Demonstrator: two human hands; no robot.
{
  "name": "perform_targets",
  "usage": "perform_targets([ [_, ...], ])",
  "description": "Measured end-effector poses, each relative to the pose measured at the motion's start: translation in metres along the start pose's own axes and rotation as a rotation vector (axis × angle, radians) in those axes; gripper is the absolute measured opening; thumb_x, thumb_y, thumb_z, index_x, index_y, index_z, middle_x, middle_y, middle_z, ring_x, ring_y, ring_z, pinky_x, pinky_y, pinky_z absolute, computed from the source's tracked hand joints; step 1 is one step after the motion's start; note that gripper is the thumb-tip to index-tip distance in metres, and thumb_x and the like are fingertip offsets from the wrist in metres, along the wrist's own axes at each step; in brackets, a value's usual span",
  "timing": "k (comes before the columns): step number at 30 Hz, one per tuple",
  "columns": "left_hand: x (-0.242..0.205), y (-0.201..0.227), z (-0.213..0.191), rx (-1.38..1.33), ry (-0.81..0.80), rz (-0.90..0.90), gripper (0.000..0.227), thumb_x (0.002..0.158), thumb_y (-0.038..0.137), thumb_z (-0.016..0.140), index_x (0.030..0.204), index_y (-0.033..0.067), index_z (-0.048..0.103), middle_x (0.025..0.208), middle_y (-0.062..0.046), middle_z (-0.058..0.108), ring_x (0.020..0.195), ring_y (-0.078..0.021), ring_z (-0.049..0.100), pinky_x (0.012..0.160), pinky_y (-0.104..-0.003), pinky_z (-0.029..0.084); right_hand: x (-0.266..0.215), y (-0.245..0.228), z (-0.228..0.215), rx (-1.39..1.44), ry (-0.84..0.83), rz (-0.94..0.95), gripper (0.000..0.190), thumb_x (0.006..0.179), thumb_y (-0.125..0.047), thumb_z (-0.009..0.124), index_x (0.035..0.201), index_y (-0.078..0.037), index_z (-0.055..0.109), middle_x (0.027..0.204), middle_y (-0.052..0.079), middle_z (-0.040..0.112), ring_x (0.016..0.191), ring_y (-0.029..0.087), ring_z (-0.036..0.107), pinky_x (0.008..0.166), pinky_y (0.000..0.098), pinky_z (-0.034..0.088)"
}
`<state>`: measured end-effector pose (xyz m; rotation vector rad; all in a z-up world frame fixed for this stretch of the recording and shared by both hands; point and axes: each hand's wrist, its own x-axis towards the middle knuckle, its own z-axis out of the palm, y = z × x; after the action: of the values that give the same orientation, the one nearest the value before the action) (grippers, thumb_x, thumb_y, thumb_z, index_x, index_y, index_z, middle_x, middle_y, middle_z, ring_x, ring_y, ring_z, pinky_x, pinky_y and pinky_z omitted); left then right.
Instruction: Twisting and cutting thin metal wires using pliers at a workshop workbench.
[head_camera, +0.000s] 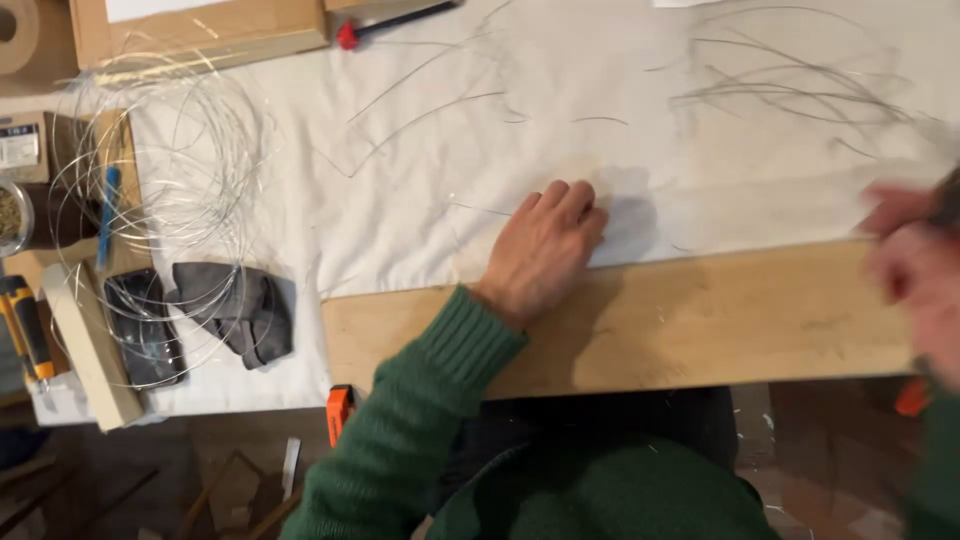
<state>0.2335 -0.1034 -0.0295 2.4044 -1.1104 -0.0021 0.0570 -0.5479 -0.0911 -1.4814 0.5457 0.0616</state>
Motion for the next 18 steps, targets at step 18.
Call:
perform_targets([
  [18, 0.01, 0.005, -0.058, -0.91, 0.68, -0.385, 0.006, 0.092, 0.007, 0.072, 0.09, 0.0024, 0.07, 0.083, -0.003, 0.071, 0.078, -0.0126, 0.065, 0.073, -0.032, 0.052, -0.207, -0.035, 0.162, 0.246, 0.081, -0.032, 0.036, 0.115, -0.013, 0.042, 0.138, 0.01, 0.057, 0.107, 0.015, 0.068, 0.086, 0.013, 0.056, 0.074, 0.0239, 0.043],
])
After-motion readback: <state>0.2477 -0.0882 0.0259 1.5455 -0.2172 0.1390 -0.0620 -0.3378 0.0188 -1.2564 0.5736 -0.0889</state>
